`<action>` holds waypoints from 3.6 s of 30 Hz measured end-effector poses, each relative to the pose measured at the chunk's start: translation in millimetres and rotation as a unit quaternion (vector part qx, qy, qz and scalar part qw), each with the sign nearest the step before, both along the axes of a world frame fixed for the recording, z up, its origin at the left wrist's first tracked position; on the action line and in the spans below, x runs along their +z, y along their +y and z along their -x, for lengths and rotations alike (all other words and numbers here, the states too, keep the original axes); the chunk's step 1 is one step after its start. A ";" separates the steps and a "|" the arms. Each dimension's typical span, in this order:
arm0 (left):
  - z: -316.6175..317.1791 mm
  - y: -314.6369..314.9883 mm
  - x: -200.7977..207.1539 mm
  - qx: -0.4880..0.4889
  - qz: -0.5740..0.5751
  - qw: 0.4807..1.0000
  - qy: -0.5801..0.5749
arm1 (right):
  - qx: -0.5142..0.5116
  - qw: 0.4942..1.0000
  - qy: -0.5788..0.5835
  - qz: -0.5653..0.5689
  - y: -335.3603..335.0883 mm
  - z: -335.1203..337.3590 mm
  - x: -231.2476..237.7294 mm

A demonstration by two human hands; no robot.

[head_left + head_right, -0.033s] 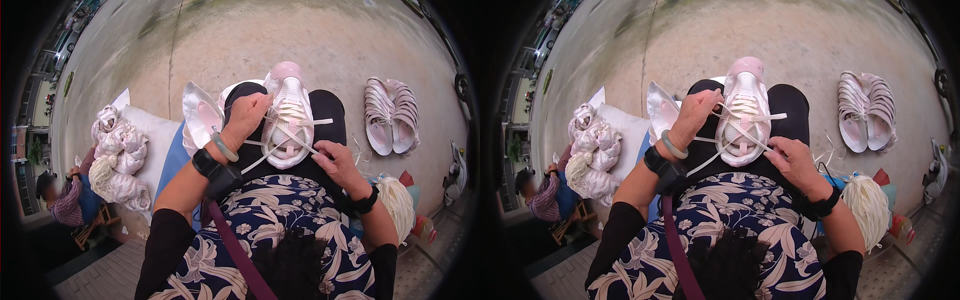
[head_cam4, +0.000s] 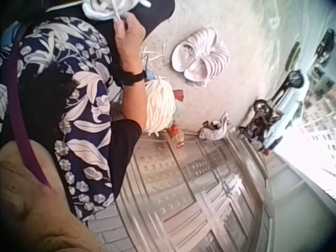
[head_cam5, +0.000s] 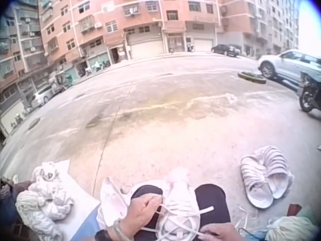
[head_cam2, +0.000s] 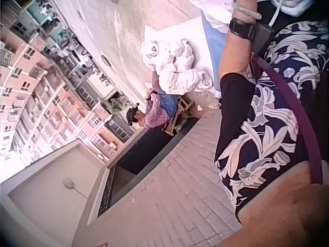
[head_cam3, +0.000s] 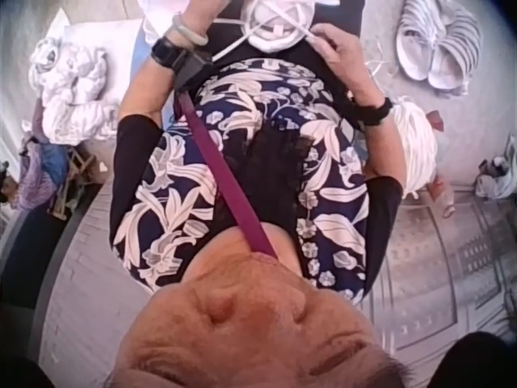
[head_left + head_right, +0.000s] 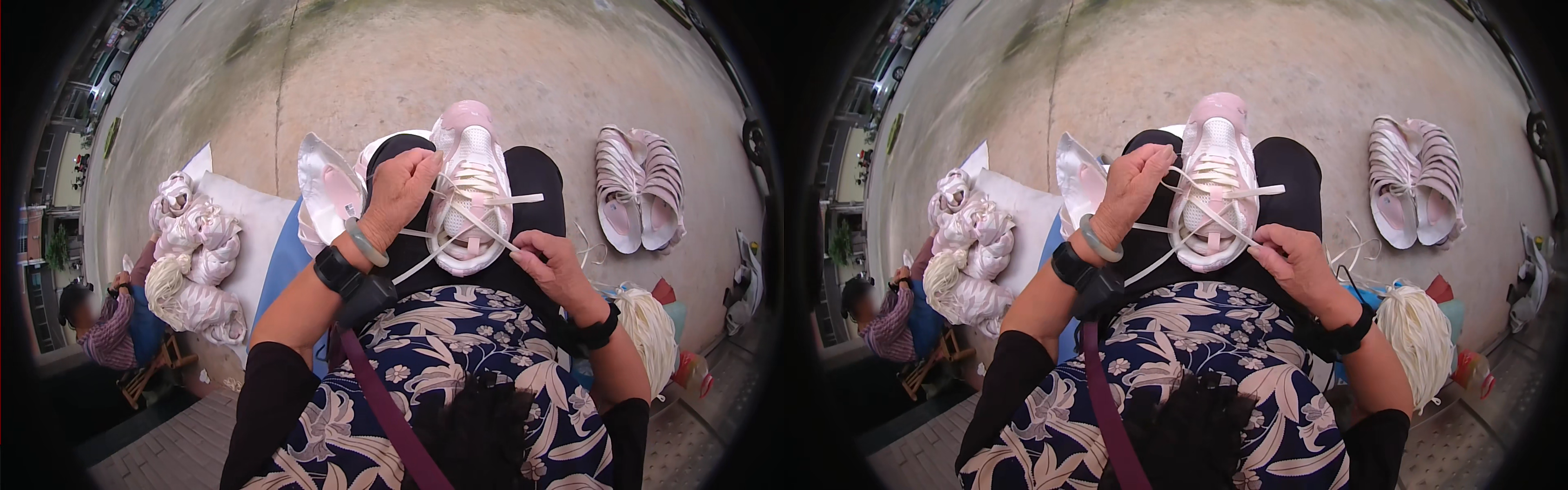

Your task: Lacing a pair of white and pink sneakers.

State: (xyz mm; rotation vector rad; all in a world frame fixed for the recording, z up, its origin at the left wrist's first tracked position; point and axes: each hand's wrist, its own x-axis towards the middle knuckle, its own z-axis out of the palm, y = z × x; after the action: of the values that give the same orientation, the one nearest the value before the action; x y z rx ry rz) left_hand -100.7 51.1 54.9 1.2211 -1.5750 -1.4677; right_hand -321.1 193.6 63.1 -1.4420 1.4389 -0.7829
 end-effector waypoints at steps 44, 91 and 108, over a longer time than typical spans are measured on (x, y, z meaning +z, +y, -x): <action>28.0 38.6 13.9 -0.258 0.500 0.756 -0.334 | 0.287 0.956 0.026 0.047 -2.6 -18.5 55.9; 28.3 59.8 -4.1 -0.321 0.298 0.872 -0.219 | -0.225 0.933 -0.261 -0.107 22.6 88.9 18.0; 45.9 50.6 7.4 -0.207 -0.188 0.957 -0.073 | -0.211 0.893 -0.385 -0.101 -24.1 -1.9 -23.6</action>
State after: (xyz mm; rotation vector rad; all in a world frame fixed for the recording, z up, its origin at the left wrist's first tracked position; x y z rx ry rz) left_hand -146.6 101.6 62.2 1.2798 -1.7816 -2.0602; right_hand -319.2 169.5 39.6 -0.5277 1.1459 -1.2569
